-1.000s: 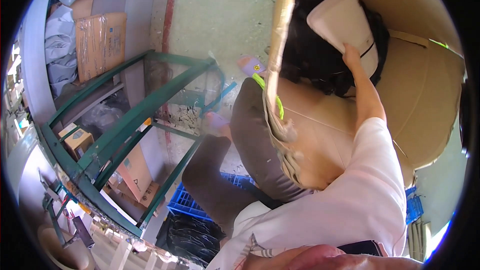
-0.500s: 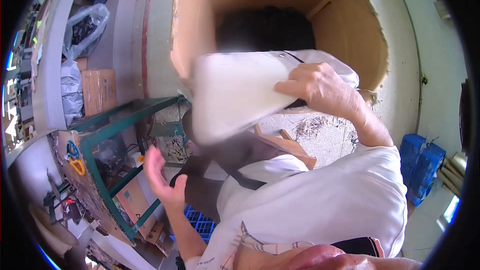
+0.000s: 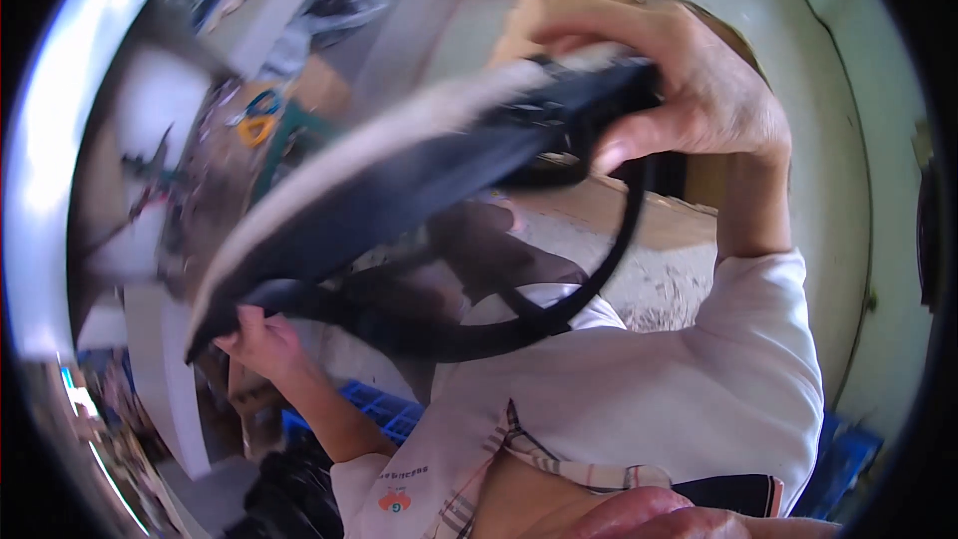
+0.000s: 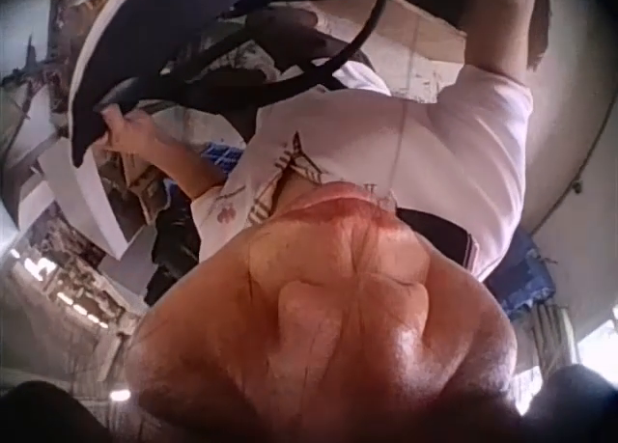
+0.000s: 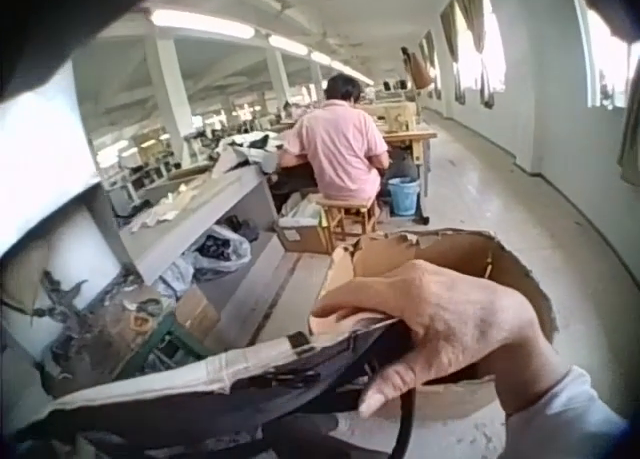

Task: The recorder retrieves black and beige backpack components from a large bin, inspects them, uses scissors to trim excess threads or material on some pieces, and organizes them onto a stack.

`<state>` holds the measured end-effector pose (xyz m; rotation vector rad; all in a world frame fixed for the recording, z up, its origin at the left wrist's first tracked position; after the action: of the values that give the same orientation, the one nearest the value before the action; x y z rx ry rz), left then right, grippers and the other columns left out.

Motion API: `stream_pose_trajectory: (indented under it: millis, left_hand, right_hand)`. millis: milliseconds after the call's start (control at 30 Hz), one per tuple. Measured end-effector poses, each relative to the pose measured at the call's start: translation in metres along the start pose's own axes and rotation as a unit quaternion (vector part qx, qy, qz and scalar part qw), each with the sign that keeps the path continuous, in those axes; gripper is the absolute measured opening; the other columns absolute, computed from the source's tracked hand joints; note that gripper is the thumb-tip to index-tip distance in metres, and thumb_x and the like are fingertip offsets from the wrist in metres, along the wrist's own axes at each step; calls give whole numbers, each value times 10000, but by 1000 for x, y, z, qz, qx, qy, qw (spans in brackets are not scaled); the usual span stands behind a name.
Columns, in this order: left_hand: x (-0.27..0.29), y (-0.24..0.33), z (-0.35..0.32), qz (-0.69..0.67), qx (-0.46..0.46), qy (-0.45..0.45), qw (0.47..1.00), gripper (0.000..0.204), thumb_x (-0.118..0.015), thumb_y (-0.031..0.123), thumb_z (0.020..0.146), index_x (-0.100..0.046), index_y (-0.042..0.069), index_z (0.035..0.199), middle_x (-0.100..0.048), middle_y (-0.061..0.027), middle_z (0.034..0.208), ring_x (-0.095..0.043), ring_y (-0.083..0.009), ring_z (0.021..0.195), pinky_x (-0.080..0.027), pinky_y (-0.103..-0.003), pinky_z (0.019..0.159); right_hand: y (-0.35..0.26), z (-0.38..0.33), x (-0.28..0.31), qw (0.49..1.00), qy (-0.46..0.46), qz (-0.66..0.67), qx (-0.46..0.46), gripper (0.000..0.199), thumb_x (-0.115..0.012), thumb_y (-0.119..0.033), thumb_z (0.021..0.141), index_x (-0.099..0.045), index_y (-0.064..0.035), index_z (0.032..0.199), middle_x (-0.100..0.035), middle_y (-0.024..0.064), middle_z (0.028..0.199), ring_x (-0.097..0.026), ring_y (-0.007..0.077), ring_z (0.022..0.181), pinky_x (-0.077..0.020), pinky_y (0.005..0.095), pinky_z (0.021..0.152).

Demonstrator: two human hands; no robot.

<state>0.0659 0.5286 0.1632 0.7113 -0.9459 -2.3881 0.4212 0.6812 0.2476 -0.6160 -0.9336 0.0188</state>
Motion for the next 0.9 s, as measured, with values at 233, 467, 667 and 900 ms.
stream_pose_trajectory:
  millis: [233,467,667,900]
  left_hand:
    - [166,88,3,202,148,195,948,339,-604,91,735,-500,3,1045,-556,-53,911,-545,-164,837,-433,-276,748]
    - [277,113,6,246,193,267,912,302,-636,95,720,-540,-30,978,-587,-87,918,-575,-158,764,-454,-253,689]
    - [309,122,43,302,201,282,888,243,-672,96,688,-576,-30,872,-607,-102,825,-585,-169,716,-463,-257,677]
    - [325,124,90,336,175,259,888,342,-712,102,642,-532,-51,890,-598,-117,853,-587,-172,730,-458,-264,704]
  right_hand:
    - [36,71,-209,796,-68,580,-160,286,-669,-8,662,-570,2,931,-578,-5,788,-540,51,720,-441,198,711]
    - [-19,156,-347,746,-85,634,-185,53,-610,-11,719,-609,11,768,-577,1,672,-492,52,560,-411,189,529]
    - [-37,194,-410,673,-114,684,-256,106,-582,9,728,-590,57,822,-602,81,713,-563,123,586,-460,228,504]
    - [-38,230,-430,657,-120,693,-272,163,-588,12,721,-569,76,870,-600,111,757,-580,161,612,-485,261,539]
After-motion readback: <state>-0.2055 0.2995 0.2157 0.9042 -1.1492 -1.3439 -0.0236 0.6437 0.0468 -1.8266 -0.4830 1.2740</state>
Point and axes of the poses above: each hand's wrist, its own z-axis towards the middle knuckle, its own x-axis out of the back of the hand, y = z × x, the point moved 10 cm from there along z, towards the middle knuckle
